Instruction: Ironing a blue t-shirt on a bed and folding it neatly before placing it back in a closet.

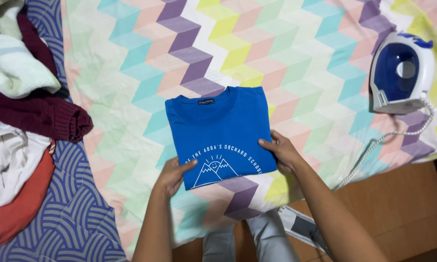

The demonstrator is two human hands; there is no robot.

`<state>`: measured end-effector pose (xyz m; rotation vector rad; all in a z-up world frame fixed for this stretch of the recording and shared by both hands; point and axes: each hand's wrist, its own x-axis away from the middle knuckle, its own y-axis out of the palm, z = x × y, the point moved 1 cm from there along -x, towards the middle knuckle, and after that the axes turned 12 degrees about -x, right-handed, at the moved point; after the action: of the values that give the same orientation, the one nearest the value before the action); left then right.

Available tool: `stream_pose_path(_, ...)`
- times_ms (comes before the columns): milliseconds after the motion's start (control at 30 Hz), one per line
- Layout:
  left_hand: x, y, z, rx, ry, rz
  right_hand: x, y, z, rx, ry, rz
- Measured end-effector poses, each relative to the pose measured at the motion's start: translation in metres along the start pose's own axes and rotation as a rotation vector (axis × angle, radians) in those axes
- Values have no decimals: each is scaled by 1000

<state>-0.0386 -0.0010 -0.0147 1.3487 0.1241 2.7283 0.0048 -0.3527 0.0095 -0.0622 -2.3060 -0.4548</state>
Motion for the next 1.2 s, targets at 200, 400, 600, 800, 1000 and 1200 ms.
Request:
stream_pose_path(200, 43, 27, 1, -307, -202, 144, 27, -64, 34, 109, 68, 46)
stream_pose_path(400, 58, 133, 55, -1219, 213, 940, 57, -98, -38, 542, -544, 488)
stream_pose_path(600, -29, 246, 31, -1370, 590, 783, 65, -203, -171, 1034, -1141, 805)
stream_pose_path(800, -76, 382, 60, -1263, 723, 552, 33, -244, -223, 1114, -1020, 816)
stream_pose_path(1000, -125, 447, 85, -1210, 833, 425, -13, -300, -242, 860, -941, 527)
stream_pose_path(1200, -105, 406, 102, -821, 809, 245, 27, -276, -211, -78, -370, 26)
